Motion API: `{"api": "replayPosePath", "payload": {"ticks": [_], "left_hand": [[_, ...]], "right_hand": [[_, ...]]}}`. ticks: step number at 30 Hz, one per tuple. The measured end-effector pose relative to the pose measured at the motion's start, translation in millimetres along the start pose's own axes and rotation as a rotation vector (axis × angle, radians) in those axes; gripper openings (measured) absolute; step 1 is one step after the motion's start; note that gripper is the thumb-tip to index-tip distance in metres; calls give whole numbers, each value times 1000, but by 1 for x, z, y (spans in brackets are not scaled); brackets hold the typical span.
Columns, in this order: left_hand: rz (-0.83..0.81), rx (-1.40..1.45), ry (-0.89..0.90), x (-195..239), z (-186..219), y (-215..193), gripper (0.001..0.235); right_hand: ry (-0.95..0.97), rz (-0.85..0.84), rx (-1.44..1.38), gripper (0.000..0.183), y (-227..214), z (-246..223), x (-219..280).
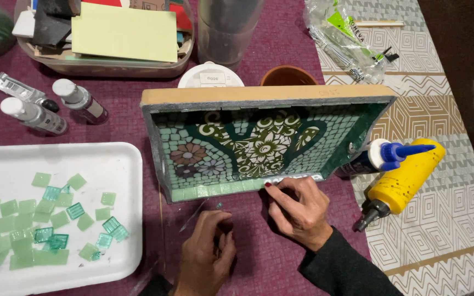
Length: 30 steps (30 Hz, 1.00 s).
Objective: Applying glue and placing small glass mosaic tiles onto a decorative tray.
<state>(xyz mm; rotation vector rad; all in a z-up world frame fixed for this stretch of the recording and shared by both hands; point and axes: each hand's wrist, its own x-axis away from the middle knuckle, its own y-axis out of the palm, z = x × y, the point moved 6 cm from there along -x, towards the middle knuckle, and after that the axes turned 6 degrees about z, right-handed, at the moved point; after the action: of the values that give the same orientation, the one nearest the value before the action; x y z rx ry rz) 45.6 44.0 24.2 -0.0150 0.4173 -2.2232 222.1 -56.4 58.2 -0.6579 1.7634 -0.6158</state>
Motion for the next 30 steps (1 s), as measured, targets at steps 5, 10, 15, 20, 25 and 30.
{"api": "replayPosePath", "payload": {"ticks": [5, 10, 15, 20, 25, 30], "left_hand": [[28, -8, 26, -1, 4, -2, 46], [23, 11, 18, -1, 4, -2, 46], [13, 15, 32, -1, 4, -2, 47], [15, -32, 15, 0, 1, -1, 46], [28, -16, 39, 2, -3, 1, 46], [4, -41, -20, 0, 0, 0, 44]], "right_hand": [[-102, -28, 60, 20, 0, -12, -6], [-141, -54, 99, 22, 2, -13, -4], [-151, -70, 102, 22, 1, -16, -9], [-113, -104, 63, 24, -1, -19, -15], [88, 103, -106, 29, -7, 8, 1], [118, 88, -84, 23, -10, 8, -2]]}}
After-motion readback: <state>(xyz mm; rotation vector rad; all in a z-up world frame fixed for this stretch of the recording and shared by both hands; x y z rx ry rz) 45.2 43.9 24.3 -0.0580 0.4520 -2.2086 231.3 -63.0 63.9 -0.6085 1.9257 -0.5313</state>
